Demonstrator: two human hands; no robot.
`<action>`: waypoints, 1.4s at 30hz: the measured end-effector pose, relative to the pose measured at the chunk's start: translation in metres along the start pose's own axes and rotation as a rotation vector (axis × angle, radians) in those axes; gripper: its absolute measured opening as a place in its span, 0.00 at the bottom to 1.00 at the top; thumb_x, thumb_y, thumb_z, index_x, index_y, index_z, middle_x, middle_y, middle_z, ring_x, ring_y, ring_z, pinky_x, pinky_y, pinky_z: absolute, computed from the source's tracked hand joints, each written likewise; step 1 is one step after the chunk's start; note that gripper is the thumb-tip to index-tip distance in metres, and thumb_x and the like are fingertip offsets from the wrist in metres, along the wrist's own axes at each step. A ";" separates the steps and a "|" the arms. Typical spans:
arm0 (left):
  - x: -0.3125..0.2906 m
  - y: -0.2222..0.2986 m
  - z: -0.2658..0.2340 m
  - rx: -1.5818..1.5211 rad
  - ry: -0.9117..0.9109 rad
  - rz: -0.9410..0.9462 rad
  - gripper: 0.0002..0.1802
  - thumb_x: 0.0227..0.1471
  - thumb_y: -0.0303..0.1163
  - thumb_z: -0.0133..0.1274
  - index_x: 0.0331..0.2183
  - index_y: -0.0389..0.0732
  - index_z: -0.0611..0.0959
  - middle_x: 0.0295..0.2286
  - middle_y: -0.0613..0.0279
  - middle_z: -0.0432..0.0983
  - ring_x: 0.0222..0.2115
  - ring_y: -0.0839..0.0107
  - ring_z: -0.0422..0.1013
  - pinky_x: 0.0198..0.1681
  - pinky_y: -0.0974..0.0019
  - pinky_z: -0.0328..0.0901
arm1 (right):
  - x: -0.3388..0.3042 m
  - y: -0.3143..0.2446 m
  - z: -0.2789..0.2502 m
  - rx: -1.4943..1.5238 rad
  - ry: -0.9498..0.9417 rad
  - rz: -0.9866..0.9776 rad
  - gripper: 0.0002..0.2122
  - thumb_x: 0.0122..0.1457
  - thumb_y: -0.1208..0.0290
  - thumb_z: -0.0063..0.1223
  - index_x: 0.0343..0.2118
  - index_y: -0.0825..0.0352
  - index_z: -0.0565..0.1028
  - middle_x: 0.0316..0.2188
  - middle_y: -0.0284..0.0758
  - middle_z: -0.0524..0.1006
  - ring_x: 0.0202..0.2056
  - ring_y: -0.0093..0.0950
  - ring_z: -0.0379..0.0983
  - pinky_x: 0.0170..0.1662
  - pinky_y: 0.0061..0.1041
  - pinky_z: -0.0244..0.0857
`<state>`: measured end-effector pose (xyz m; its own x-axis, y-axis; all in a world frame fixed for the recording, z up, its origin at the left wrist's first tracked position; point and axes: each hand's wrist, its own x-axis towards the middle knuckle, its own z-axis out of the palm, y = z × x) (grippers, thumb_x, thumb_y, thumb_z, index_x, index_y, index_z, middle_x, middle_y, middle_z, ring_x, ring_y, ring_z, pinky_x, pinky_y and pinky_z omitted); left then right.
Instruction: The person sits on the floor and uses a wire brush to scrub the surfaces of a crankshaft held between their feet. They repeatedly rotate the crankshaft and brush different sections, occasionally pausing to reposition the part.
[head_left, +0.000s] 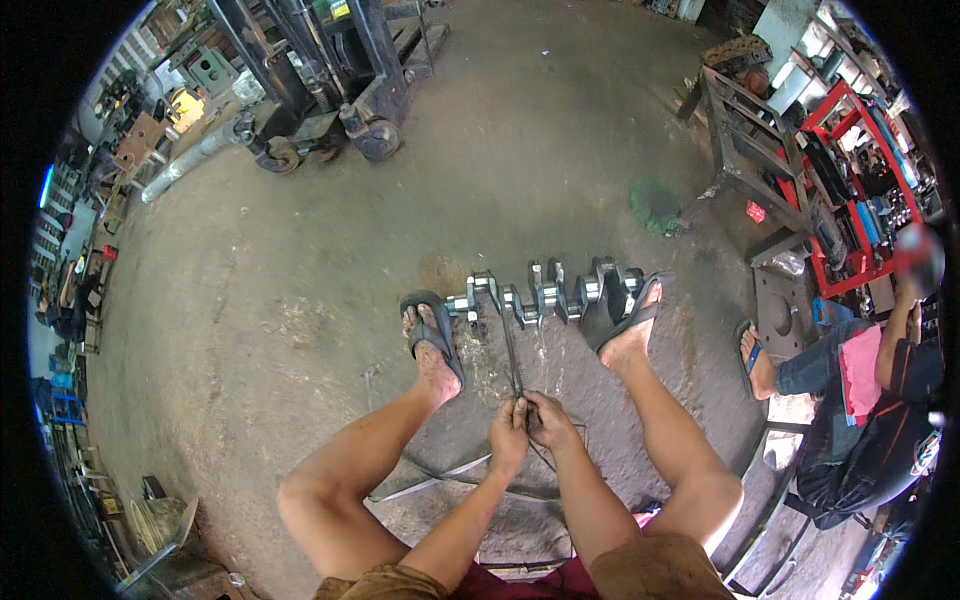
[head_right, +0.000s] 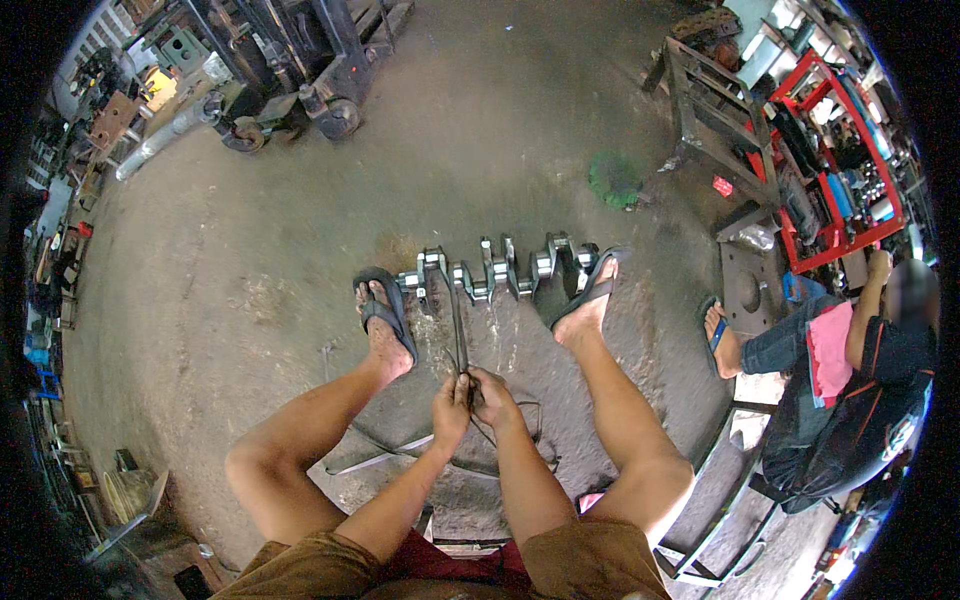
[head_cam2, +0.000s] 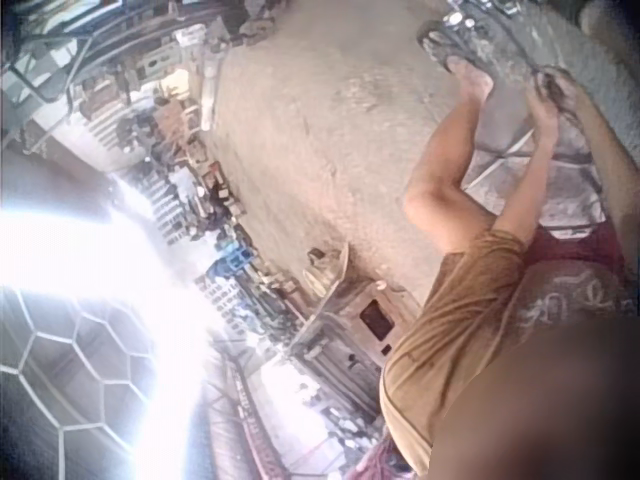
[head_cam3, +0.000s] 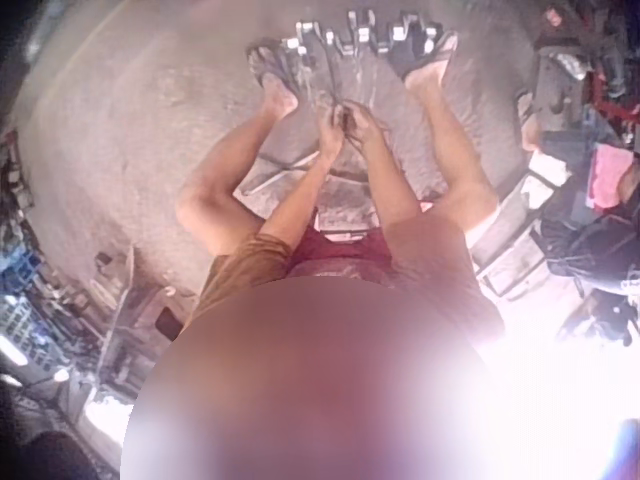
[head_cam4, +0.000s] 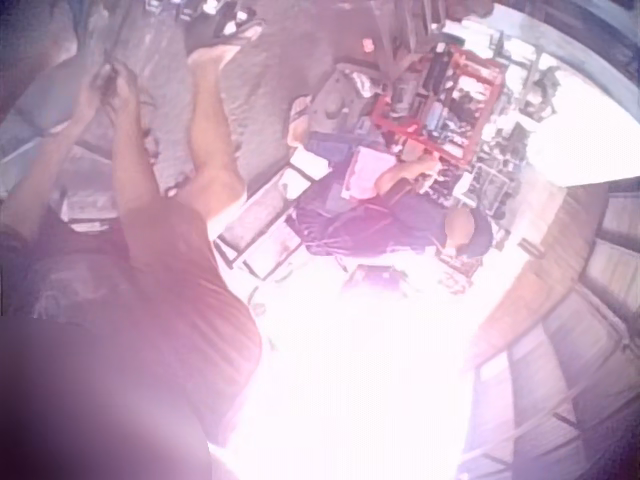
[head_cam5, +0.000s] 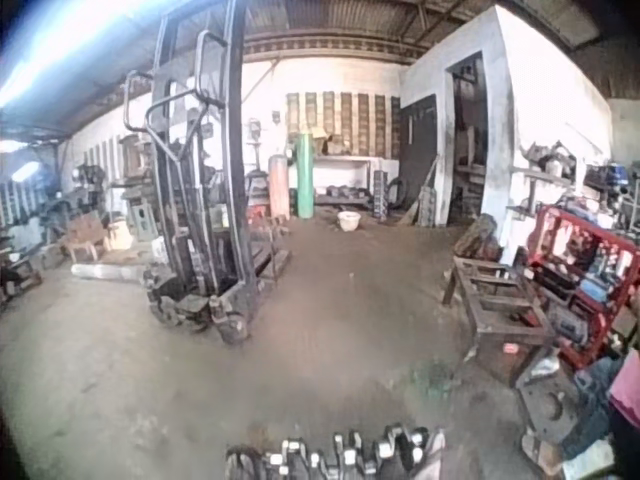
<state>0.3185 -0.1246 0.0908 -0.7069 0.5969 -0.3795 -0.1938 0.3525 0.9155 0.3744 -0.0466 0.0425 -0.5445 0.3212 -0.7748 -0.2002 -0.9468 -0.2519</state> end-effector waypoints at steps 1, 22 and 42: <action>-0.003 0.005 0.000 0.080 0.013 -0.024 0.16 0.61 0.38 0.46 0.31 0.34 0.78 0.26 0.44 0.73 0.27 0.58 0.69 0.32 0.60 0.63 | 0.000 0.002 -0.004 -0.002 0.027 -0.024 0.06 0.59 0.72 0.48 0.29 0.67 0.74 0.23 0.33 0.74 0.26 0.27 0.73 0.30 0.27 0.70; -0.041 0.204 -0.034 -0.050 -0.082 0.317 0.21 0.63 0.41 0.42 0.24 0.37 0.74 0.20 0.64 0.71 0.21 0.76 0.65 0.26 0.70 0.60 | 0.129 -0.008 0.063 -0.941 0.518 -0.408 0.17 0.63 0.59 0.42 0.33 0.71 0.74 0.23 0.46 0.75 0.28 0.42 0.74 0.32 0.37 0.65; 0.108 0.017 0.012 0.224 -0.052 0.171 0.24 0.61 0.45 0.45 0.23 0.34 0.71 0.15 0.56 0.63 0.18 0.68 0.61 0.24 0.59 0.57 | -0.099 0.065 0.009 -1.081 0.446 -0.648 0.13 0.63 0.66 0.42 0.31 0.72 0.73 0.18 0.46 0.68 0.21 0.38 0.63 0.28 0.35 0.60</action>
<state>0.2469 -0.0448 0.0636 -0.6796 0.6953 -0.2341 0.0843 0.3910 0.9165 0.4074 -0.1401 0.1079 -0.2447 0.8781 -0.4112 0.5345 -0.2317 -0.8128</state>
